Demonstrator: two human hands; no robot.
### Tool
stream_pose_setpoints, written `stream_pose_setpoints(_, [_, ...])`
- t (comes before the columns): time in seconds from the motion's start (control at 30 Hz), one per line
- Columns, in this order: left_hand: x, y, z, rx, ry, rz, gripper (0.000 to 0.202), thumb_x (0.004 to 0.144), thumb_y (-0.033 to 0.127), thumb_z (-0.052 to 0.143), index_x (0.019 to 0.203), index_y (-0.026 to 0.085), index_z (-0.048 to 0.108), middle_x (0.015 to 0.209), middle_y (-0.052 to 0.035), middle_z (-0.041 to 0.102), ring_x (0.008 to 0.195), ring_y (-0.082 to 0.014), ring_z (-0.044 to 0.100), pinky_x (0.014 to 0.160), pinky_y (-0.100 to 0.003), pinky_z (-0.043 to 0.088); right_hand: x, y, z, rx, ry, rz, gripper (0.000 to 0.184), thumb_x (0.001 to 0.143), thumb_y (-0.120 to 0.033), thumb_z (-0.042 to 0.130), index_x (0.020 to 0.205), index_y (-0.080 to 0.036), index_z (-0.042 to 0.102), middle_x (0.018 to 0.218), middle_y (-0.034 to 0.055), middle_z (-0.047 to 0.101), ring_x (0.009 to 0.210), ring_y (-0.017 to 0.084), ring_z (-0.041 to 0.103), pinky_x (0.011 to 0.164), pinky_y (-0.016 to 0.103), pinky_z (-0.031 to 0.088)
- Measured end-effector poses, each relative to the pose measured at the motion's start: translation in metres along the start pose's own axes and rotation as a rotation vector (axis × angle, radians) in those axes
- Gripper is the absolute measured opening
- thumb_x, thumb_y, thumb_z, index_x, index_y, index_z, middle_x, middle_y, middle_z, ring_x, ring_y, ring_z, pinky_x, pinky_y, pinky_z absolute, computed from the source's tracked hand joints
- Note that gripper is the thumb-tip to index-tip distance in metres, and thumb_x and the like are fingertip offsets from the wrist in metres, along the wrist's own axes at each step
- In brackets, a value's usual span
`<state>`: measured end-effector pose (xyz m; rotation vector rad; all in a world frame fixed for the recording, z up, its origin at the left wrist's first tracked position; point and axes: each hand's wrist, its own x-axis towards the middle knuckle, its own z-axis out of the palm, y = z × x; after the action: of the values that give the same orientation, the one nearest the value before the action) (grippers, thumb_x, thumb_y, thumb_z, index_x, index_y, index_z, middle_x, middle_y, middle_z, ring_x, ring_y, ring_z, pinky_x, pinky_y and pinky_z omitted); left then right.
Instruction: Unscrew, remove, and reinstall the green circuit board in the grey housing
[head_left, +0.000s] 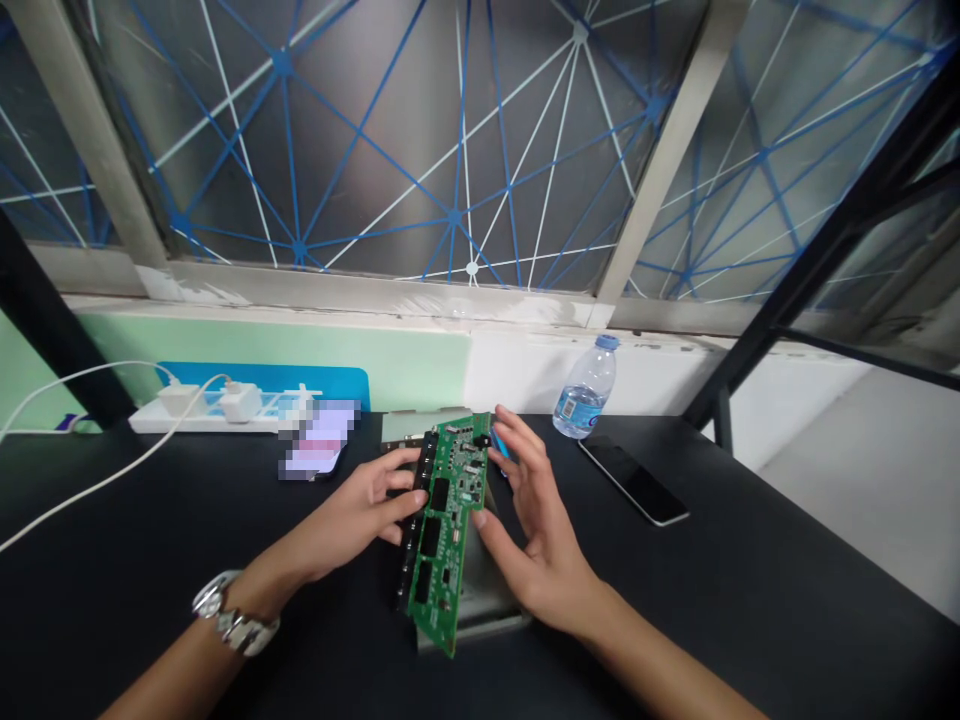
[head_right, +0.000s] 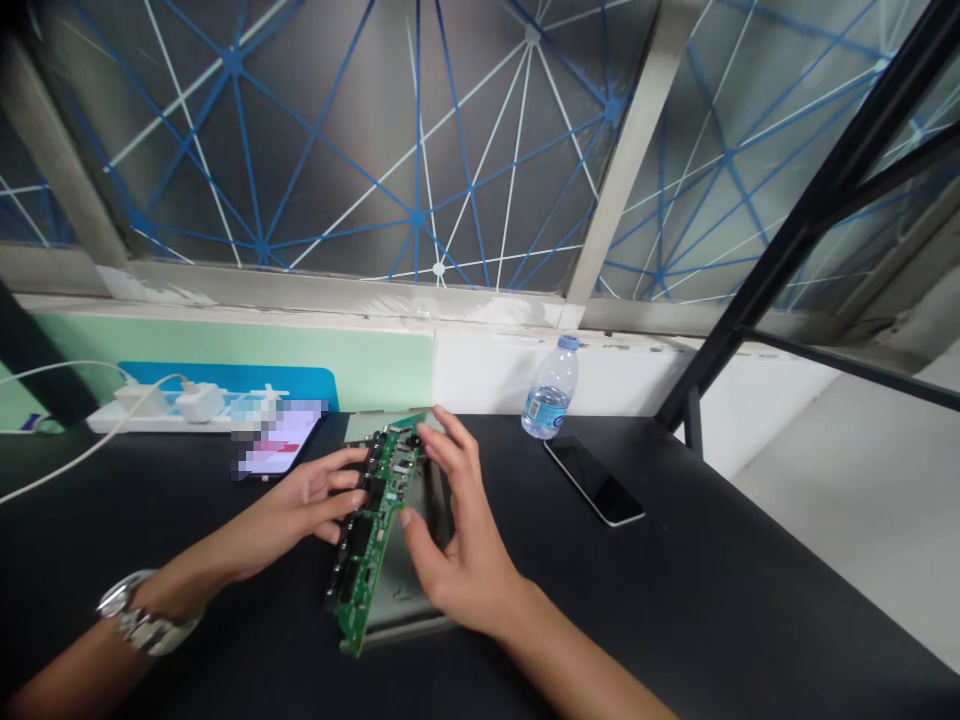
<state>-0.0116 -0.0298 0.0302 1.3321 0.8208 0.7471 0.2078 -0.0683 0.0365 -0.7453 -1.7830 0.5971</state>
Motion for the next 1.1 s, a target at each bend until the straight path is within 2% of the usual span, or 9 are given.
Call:
stream_pose_setpoints(0.1, [0.001,0.001,0.002,0.009,0.042,0.047,0.054,0.088,0.04,0.064,0.136,0.027,0.041,0.125,-0.0124,0.063,0.101,-0.0253,0.065,0.072,-0.032,0.052,-0.003,-0.001,0.004,0.117,0.01,0.042,0.072,0.087,-0.017,0.057,0.148,-0.029,0.022,0.149,0.0128,0.031,0.137,0.029,0.035,0.103,0.046,0.043])
stream_pose_setpoints(0.23, [0.002,0.0,0.006,0.039,0.121,0.09,0.051,0.088,0.041,0.063,0.132,0.026,0.041,0.126,-0.0131,0.062,0.1,-0.0254,0.065,0.07,-0.031,0.05,-0.007,-0.004,0.008,0.14,-0.126,0.136,0.062,0.082,-0.023,0.065,0.136,-0.024,0.035,0.113,0.0099,0.054,0.099,0.023,0.056,0.078,0.036,0.051])
stream_pose_setpoints(0.33, [0.003,-0.002,0.008,0.051,0.162,0.108,0.052,0.088,0.04,0.065,0.132,0.027,0.041,0.126,-0.0122,0.061,0.099,-0.0243,0.064,0.071,-0.03,0.05,-0.008,-0.005,0.013,0.145,-0.196,0.263,0.04,0.084,-0.025,0.066,0.12,-0.023,0.046,0.096,0.0043,0.057,0.08,0.017,0.055,0.07,0.031,0.048])
stream_pose_setpoints(0.5, [0.001,0.002,0.005,0.044,0.196,0.115,0.051,0.086,0.04,0.067,0.129,0.029,0.043,0.121,-0.0096,0.063,0.099,-0.0225,0.063,0.065,-0.024,0.049,-0.003,0.006,0.013,0.318,-0.11,0.395,0.016,0.091,-0.031,0.061,0.103,-0.021,0.058,0.08,-0.0002,0.056,0.07,0.014,0.053,0.071,0.03,0.047])
stream_pose_setpoints(0.67, [-0.002,0.008,0.001,-0.069,0.167,0.117,0.051,0.086,0.038,0.067,0.13,0.026,0.044,0.118,-0.0094,0.061,0.087,-0.0178,0.063,0.06,-0.022,0.052,0.006,0.016,0.008,0.443,-0.036,0.462,0.016,0.09,-0.035,0.062,0.095,-0.02,0.064,0.078,0.0006,0.06,0.07,0.015,0.055,0.074,0.032,0.047])
stream_pose_setpoints(0.8, [-0.001,0.008,0.001,-0.104,0.179,0.113,0.056,0.082,0.035,0.071,0.13,0.021,0.044,0.117,-0.0107,0.058,0.086,-0.0178,0.061,0.057,-0.022,0.056,0.007,0.02,0.007,0.472,-0.051,0.516,0.02,0.091,-0.038,0.06,0.1,-0.02,0.06,0.078,0.0005,0.059,0.072,0.016,0.055,0.076,0.033,0.046])
stream_pose_setpoints(0.9, [-0.001,0.008,0.001,-0.099,0.183,0.158,0.049,0.084,0.035,0.069,0.126,0.022,0.047,0.115,-0.0093,0.058,0.082,-0.0158,0.061,0.055,-0.021,0.056,0.006,0.023,0.007,0.349,0.09,0.494,0.026,0.088,-0.038,0.064,0.105,-0.023,0.049,0.08,-0.0025,0.052,0.073,0.015,0.052,0.074,0.031,0.044])
stream_pose_setpoints(1.0, [-0.002,0.009,0.002,-0.088,0.175,0.2,0.043,0.086,0.035,0.067,0.124,0.024,0.048,0.115,-0.0082,0.059,0.08,-0.015,0.062,0.056,-0.021,0.057,0.004,0.02,0.006,0.032,0.252,0.367,0.026,0.085,-0.034,0.066,0.091,-0.024,0.044,0.079,-0.0041,0.045,0.069,0.013,0.046,0.068,0.028,0.04])
stream_pose_setpoints(1.1, [-0.002,0.009,0.006,-0.077,0.186,0.218,0.042,0.086,0.035,0.066,0.123,0.024,0.049,0.116,-0.0083,0.059,0.081,-0.0167,0.064,0.057,-0.023,0.058,0.001,0.009,0.006,-0.296,0.177,0.193,0.025,0.085,-0.029,0.064,0.073,-0.021,0.044,0.073,-0.003,0.044,0.069,0.015,0.045,0.067,0.03,0.035])
